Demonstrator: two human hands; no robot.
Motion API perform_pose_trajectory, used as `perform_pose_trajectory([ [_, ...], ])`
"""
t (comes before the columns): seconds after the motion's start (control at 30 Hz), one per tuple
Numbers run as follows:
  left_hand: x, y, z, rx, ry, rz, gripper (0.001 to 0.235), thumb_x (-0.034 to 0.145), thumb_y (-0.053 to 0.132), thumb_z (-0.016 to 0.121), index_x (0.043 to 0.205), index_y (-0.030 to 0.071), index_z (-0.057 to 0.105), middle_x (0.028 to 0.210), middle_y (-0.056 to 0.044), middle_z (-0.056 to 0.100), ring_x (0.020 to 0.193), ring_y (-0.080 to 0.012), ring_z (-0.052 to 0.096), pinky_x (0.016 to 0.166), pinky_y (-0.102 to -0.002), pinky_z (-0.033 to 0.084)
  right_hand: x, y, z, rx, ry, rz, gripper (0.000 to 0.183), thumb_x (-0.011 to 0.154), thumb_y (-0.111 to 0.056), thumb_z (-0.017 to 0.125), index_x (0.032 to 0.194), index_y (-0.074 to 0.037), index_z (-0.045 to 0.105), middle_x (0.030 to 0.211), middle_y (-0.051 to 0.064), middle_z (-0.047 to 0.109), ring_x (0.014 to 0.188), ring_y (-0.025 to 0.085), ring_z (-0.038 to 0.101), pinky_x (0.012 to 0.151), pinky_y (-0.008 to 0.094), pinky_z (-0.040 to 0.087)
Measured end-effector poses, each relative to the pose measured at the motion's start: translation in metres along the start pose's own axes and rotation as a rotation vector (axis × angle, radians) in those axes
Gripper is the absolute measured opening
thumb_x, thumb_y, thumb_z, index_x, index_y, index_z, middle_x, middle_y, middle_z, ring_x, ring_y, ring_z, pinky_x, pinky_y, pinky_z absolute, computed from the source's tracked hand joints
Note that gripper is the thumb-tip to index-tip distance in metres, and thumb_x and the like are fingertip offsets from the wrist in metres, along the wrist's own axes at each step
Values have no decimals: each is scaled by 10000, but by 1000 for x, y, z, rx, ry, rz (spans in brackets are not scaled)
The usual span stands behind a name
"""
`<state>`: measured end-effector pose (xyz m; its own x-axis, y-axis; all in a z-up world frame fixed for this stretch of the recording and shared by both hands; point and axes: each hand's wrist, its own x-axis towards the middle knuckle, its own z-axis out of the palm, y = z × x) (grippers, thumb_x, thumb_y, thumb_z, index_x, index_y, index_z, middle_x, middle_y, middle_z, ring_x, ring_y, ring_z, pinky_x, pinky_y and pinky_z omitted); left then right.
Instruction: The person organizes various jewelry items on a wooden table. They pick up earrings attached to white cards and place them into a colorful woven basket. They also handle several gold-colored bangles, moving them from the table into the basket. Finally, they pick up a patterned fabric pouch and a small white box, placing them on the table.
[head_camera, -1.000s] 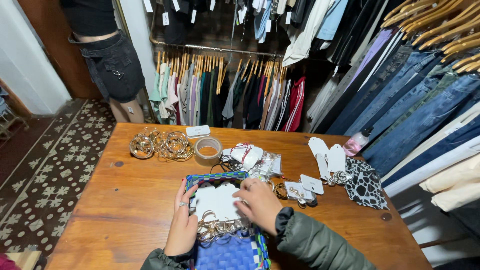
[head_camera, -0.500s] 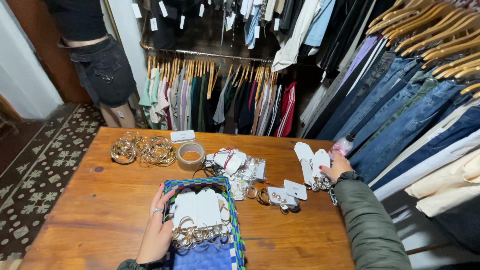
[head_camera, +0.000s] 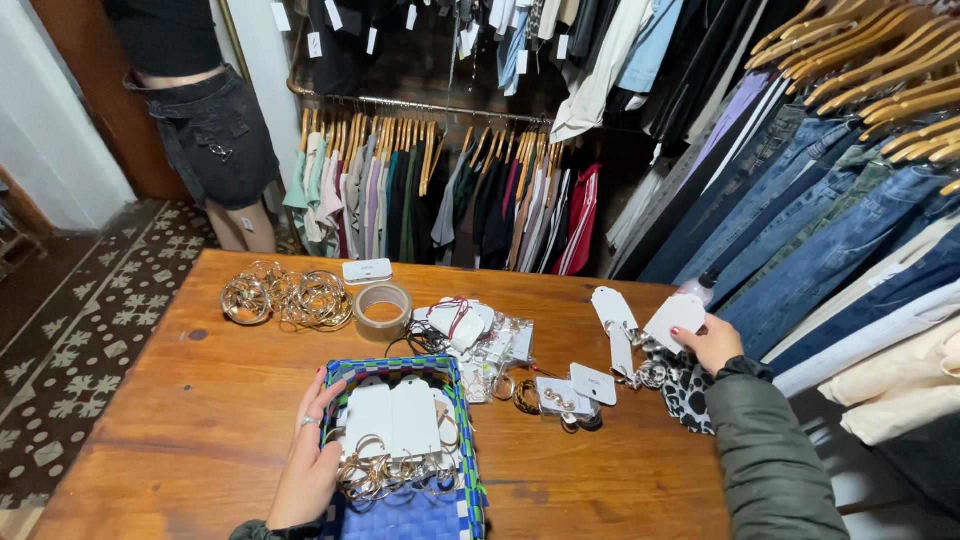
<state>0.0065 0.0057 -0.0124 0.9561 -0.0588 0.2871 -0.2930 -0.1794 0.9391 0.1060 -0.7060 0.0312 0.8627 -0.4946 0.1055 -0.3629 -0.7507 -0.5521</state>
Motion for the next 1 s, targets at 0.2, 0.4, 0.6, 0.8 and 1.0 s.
perform_pose_trajectory([
  [0.2,-1,2,0,12,-11,9,841,801,-60,424,1618,120,507,1897,-121,215,1772,-243,175,1400,-475,146,-67,-79,-28,593,31,-107,416,986,-102,833,1373,35,761,1212,176,818,916,217,715,728,366,621],
  [0.4,0,-1,1,-4,-33,74,873,767,-60,395,1611,130,511,1882,-177,184,1774,-295,135,1406,-487,119,-155,-189,-20,619,-62,-288,346,996,-129,800,1316,3,800,1237,122,846,1023,174,749,913,328,618],
  [0.6,-1,-3,3,-13,-29,51,845,795,-66,379,1610,107,521,1883,-136,173,1762,-283,161,1396,-486,151,-250,-287,39,644,-547,-467,395,976,-144,786,1363,-62,780,1102,78,895,754,141,796,587,285,656],
  [0.8,-2,6,3,-43,-44,-42,805,827,-57,365,1597,106,533,1892,-85,136,1766,-251,138,1395,-489,174,-268,-346,111,256,-735,-481,406,1015,-261,778,1356,-149,588,1237,23,881,1116,138,840,959,311,646],
  [1.0,-4,18,1,-87,-70,-173,728,907,-64,384,1579,164,543,1877,10,237,1715,-186,299,944,-382,484,-271,-354,144,-119,-655,-654,576,1129,-178,611,1616,-111,312,793,173,648,672,332,586,633,422,431],
])
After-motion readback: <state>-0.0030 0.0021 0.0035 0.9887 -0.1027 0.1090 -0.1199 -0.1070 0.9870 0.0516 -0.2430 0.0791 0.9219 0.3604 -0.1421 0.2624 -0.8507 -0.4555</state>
